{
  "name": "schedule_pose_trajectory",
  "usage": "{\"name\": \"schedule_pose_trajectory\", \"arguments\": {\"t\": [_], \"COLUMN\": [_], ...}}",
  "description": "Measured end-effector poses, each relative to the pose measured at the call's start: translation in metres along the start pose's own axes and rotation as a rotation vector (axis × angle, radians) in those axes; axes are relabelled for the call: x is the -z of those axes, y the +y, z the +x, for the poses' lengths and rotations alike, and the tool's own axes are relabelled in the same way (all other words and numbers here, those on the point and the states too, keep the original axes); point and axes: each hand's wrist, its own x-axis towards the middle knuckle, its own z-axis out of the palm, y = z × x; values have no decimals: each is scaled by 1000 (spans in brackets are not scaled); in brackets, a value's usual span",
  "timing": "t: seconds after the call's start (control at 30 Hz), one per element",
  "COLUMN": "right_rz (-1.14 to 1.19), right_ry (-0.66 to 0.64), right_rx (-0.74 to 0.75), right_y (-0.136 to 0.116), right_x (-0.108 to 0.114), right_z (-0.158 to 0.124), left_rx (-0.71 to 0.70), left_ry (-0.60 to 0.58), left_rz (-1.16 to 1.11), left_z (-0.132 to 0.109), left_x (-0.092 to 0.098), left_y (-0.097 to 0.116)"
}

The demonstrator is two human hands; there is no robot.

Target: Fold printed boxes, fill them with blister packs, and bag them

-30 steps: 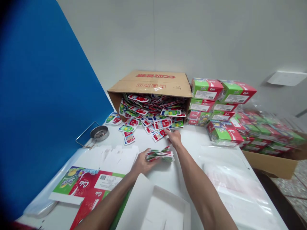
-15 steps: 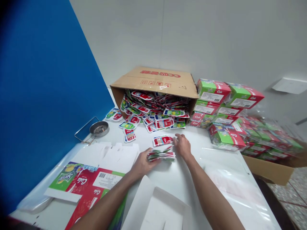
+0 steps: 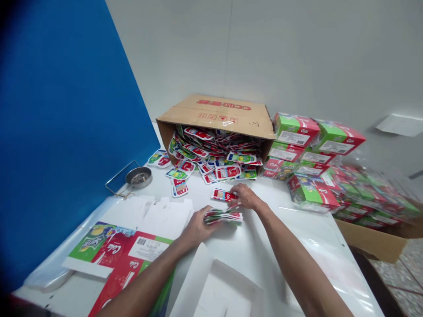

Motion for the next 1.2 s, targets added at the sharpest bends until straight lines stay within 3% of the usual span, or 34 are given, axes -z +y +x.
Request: {"name": "schedule_pose_trajectory", "arguments": {"t": [0.2,0.43,0.73,0.9,1.0,1.2], "right_rz": [-56,-194,-114,52,162,96], "right_ry": [-23,64,177,290,374,277], "right_rx": [9,101,84,99,63,-139], "right_y": [-7,-10,-4,-5,-3,1], "right_x": [0,-8,-18,-16,-14,-18], "right_z": [-2,-24,-35,-38,-40,-50], "left_rx": [-40,-89,-92,-79,-83,-90], "left_ry": [-4,14,17,13,12,10], "left_rz": [48,132,108,118,137,155], "left_z": [1,1,1,1,1,2], "left_x": [0,1,2,0,0,-1], "left_y": [-4,-7,-4,-7,-8,-8]}}
